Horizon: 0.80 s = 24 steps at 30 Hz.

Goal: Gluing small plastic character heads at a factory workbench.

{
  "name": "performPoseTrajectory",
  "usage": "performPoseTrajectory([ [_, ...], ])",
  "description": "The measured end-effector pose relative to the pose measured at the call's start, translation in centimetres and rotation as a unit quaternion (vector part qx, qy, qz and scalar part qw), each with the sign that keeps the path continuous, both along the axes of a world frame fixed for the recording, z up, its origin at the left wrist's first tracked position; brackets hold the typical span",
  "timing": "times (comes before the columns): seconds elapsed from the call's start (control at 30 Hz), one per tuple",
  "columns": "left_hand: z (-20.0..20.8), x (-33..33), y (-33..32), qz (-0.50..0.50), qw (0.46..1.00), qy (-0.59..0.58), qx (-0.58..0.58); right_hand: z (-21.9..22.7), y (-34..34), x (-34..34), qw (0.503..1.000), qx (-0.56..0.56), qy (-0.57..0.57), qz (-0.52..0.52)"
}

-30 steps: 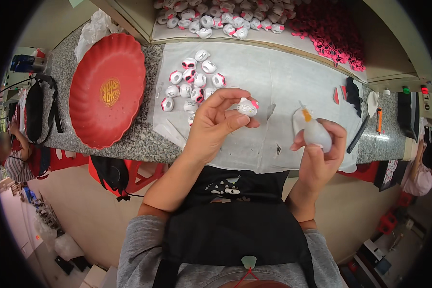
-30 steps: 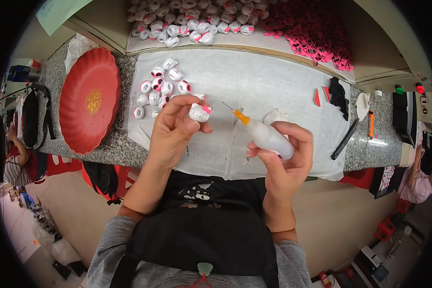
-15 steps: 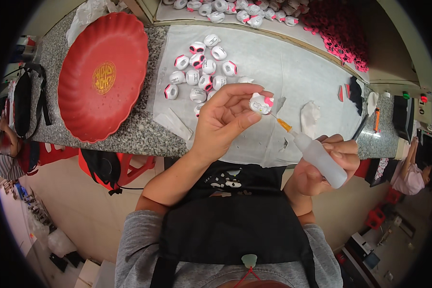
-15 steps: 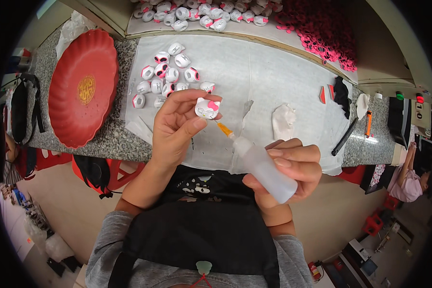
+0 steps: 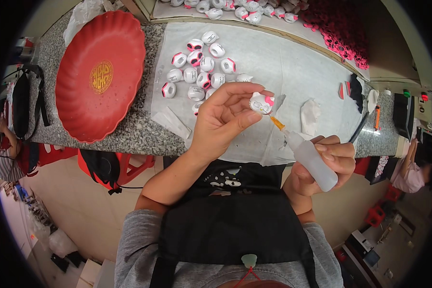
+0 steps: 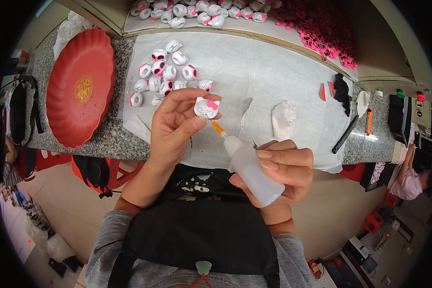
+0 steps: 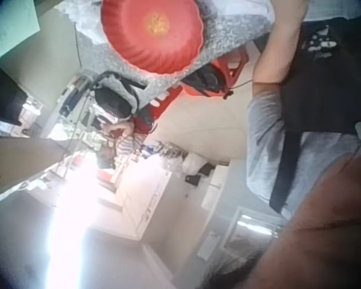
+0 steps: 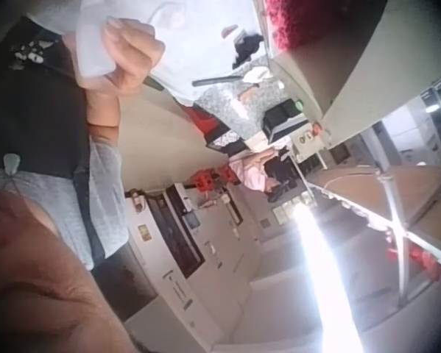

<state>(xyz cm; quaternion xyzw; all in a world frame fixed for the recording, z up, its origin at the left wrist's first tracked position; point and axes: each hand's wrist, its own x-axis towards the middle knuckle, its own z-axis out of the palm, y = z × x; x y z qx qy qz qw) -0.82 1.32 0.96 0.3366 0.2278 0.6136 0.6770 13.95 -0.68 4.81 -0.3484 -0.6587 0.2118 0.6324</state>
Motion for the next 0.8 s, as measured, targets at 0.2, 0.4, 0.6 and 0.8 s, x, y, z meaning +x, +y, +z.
performPoseTrajectory([
  [0.2, -0.41, -0.11, 0.0, 0.017, 0.999, 0.035, 0.008, 0.0, 0.05, 0.35, 0.999, 0.014, -0.02, 0.029],
  [0.4, -0.32, -0.07, -0.19, 0.006, 0.999, 0.031, 0.003, -0.15, -0.08, 0.23, 1.0, 0.019, 0.005, 0.008],
  [0.6, -0.26, 0.08, -0.2, 0.01, 1.0, 0.028, -0.006, 0.14, 0.0, 0.31, 0.999, 0.024, 0.01, 0.022],
  [0.8, -0.23, -0.03, -0.25, -0.004, 1.0, 0.028, -0.014, -0.08, 0.14, 0.22, 0.999, 0.026, -0.008, 0.027],
])
